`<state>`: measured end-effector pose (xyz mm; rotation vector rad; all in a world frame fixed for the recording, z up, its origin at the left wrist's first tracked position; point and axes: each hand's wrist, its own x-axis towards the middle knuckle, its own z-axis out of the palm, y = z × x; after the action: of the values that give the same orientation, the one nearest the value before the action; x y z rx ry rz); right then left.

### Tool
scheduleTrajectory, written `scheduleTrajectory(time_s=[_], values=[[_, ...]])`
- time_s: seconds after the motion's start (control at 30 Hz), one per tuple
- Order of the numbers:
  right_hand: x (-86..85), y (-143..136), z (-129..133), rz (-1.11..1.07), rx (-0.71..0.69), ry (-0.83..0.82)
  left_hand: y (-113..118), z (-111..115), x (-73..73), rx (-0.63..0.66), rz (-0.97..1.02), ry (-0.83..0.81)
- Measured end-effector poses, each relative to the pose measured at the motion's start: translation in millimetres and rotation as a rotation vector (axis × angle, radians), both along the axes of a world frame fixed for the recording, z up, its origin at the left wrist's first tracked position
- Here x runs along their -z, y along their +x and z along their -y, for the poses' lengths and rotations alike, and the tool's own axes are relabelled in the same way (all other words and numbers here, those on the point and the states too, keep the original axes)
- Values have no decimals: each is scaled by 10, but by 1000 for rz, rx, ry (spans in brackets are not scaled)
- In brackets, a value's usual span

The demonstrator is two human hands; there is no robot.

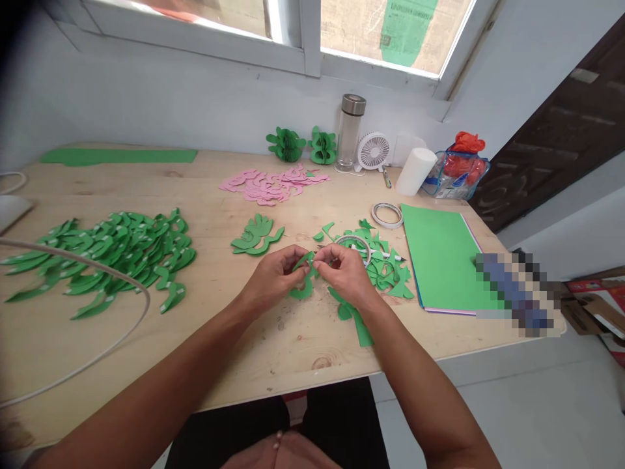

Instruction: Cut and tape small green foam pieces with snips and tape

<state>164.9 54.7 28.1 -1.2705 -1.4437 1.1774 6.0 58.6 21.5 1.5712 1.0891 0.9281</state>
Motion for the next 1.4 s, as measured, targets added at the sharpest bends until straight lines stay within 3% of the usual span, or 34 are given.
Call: scheduleTrajectory(time_s=[0.2, 0.43, 0.73, 1.1, 1.4], values=[[23, 4, -5, 41, 8, 26, 2, 10, -16, -51, -30, 61], [5, 13, -2, 136, 27, 82, 1, 64, -75, -138, -301, 259], [23, 9, -13, 140, 22, 119, 1, 62, -37, -168, -358, 364], [59, 11, -26, 148, 9, 174, 20, 31, -30, -131, -69, 129], [58, 9, -24, 195, 5, 212, 20, 28, -9, -118, -38, 93]])
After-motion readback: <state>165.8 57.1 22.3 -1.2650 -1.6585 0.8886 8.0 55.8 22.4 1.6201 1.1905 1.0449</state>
